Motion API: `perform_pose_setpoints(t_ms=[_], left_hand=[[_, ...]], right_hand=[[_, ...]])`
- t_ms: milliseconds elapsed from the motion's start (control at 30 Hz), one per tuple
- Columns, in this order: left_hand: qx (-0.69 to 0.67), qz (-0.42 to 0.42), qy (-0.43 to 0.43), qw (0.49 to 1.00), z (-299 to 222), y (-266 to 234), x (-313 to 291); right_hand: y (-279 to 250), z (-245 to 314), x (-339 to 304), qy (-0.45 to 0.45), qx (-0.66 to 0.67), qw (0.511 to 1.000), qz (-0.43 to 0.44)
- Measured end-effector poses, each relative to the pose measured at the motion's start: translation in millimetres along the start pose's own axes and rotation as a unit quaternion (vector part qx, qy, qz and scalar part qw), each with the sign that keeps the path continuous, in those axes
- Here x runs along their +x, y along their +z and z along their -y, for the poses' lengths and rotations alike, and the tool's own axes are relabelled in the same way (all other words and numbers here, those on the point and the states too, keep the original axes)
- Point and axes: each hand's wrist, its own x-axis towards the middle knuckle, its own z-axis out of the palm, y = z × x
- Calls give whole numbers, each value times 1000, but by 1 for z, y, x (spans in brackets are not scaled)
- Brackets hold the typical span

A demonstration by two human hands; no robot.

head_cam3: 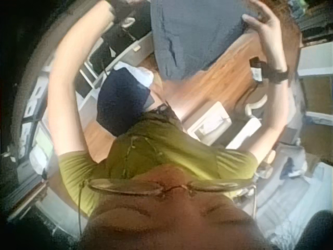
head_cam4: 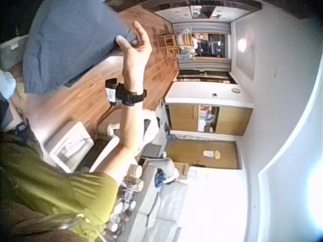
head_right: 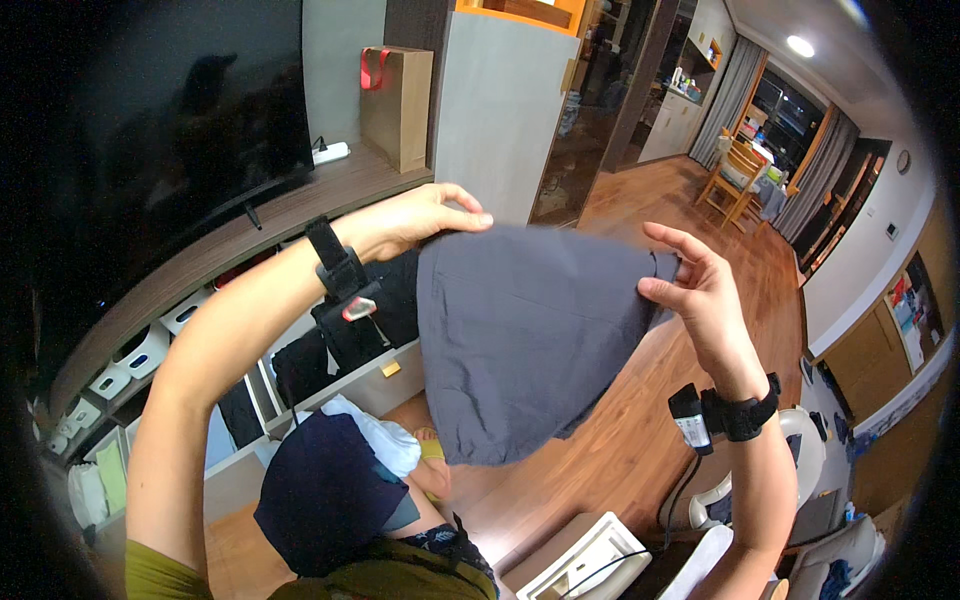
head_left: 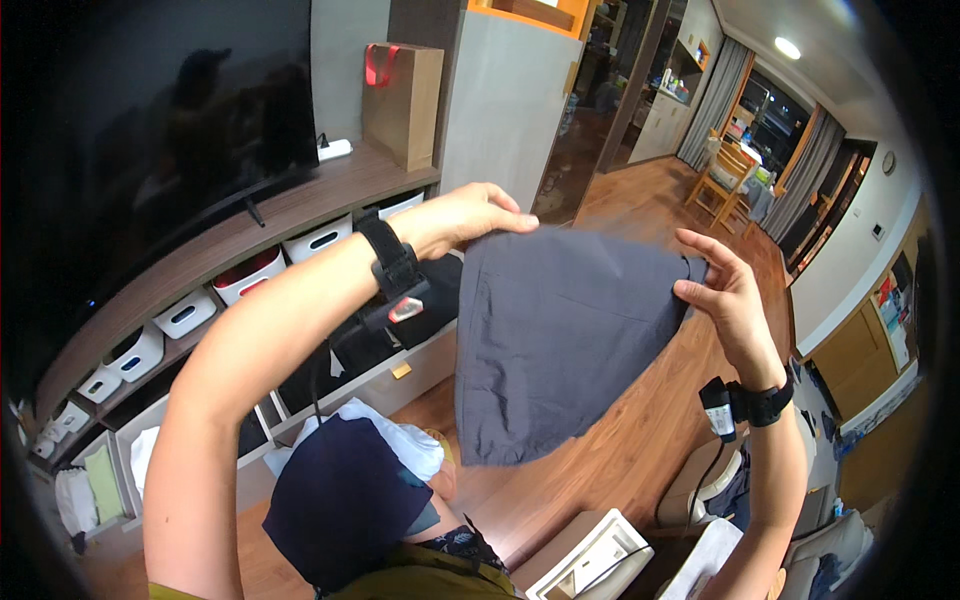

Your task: The person folds several pieces of clothing by hand and organizes them into different dresser drawers.

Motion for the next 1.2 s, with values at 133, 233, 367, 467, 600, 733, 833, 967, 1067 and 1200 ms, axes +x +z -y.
perform_pose_setpoints(t_ms=[133, 233, 367, 467, 600, 733, 833, 967, 1067, 1200], left_hand=[[38, 80, -5, 996, -20, -4, -11], [150, 88, 55, 983, -35, -10, -11], [122, 3, 163, 979, -28, -17, -2], [212, -92, 240, 943, -24, -18, -1], [354, -190, 269, 876, -21, -25, -4], [410, -232, 236, 850, -13, -32, 6], [459, -233, 235, 824, -3, -56, 31], [132, -216, 101, 962, -12, -55, 72], [189, -370, 283, 865, -22, -96, 111], [225, -462, 431, 742, -80, -111, 101]], right_hand=[[-12, 0, 6, 62, 2, 998, 5], [-11, 1, 15, 49, -28, 998, -22], [-16, 3, 23, 32, -67, 997, -36], [-19, -2, 31, -31, -84, 996, -23], [-13, -7, 43, -74, -206, 976, -11], [6, -2, 54, -130, -420, 897, -42], [13, -28, 89, -225, -441, 867, -54], [15, -53, 145, -232, -482, 842, -73], [32, -30, 194, -282, -479, 818, -146], [28, 24, 210, -336, -457, 784, -250]])
